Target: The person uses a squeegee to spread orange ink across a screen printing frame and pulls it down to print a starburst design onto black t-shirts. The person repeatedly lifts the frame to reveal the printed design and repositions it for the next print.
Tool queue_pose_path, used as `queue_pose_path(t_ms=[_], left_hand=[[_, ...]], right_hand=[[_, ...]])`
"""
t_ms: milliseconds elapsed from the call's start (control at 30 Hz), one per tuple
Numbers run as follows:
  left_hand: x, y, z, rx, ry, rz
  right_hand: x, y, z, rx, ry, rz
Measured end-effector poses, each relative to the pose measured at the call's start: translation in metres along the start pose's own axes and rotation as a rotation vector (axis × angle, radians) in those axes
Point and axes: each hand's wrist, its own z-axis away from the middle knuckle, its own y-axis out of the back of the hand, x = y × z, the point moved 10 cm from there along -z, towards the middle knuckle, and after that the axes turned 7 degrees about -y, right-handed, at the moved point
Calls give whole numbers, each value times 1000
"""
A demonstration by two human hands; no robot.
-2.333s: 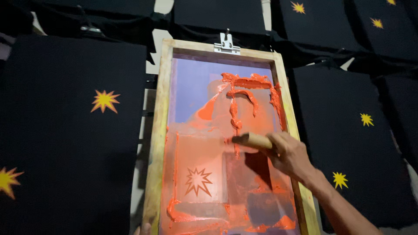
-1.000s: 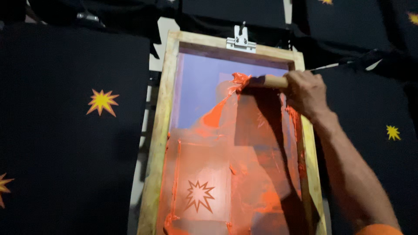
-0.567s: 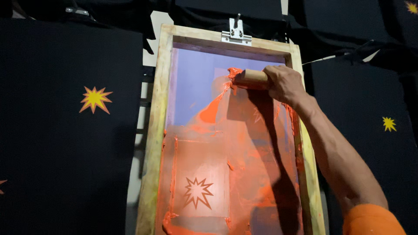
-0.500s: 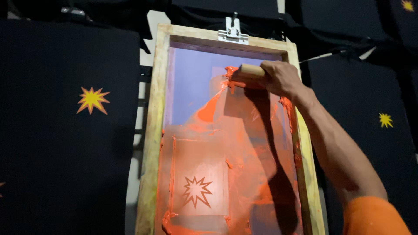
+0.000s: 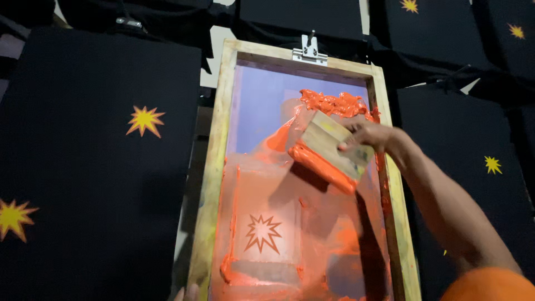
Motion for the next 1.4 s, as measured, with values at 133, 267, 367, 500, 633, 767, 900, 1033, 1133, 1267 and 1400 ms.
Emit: queue_pose_path(t_ms=[133, 267, 367, 500, 633, 767, 900, 1033, 1133, 1267, 1400], left_hand=[[113, 66, 72, -59, 118, -73], [131, 77, 90, -332, 119, -237], [138, 74, 91, -398, 96, -152], [159, 58, 78, -469, -265, -141], [159, 59, 80, -461, -303, -64], [189, 77, 101, -506, -260, -36], [173, 63, 96, -459, -342, -9], [180, 61, 97, -482, -337, -3], [176, 61, 101, -446, -378, 65], [179, 63, 106, -489, -313, 25], [186, 72, 110, -463, -296, 63]], right_hand=[[16, -74, 65, -111, 40, -21], [12, -162, 140, 100, 250, 421], [-7, -262, 202, 427, 715, 915], [-8, -351, 242, 591, 1048, 1130], [11, -397, 243, 610, 987, 1253], [19, -377, 234, 384, 768, 997], [31, -342, 223, 197, 480, 851], [51, -360, 216, 220, 499, 984], [43, -384, 228, 309, 679, 1114], [31, -386, 239, 430, 822, 1176], [25, -370, 222, 505, 853, 1253]])
